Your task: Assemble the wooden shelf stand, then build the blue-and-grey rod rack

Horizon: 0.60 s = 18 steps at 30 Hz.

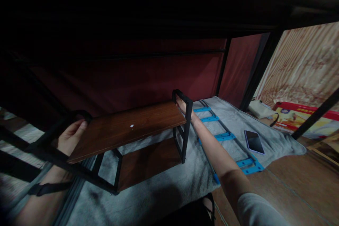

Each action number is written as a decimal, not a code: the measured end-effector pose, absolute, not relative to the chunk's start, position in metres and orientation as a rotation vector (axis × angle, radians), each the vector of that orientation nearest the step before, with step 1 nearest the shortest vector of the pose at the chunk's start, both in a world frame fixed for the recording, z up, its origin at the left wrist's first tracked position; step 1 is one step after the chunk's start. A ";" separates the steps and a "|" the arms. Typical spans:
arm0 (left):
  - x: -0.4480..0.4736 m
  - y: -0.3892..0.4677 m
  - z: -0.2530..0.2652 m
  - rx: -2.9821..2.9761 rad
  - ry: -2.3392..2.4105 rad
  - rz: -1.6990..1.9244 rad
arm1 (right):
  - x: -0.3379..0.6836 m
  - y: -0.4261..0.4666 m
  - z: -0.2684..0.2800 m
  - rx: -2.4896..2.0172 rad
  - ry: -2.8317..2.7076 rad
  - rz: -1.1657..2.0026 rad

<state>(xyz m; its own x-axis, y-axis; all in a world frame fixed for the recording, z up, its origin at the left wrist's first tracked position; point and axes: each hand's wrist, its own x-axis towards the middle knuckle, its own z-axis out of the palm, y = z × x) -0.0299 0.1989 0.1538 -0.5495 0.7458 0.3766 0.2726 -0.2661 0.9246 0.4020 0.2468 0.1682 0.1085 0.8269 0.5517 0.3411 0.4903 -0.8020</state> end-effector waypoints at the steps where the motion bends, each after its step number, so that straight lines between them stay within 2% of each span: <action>1: -0.030 0.199 0.153 1.235 1.633 1.881 | 0.402 0.246 0.168 -1.076 -1.481 0.477; 18: -0.020 0.193 0.159 1.273 1.609 1.864 | 0.414 0.258 0.154 -1.067 -1.583 0.329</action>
<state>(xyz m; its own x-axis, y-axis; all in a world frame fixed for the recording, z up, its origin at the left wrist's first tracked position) -0.0204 0.1927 0.1587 -0.5247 0.7582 0.3870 0.2722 -0.2813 0.9202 0.4143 0.2580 0.1536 0.0536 0.7699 0.6359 0.4533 0.5487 -0.7025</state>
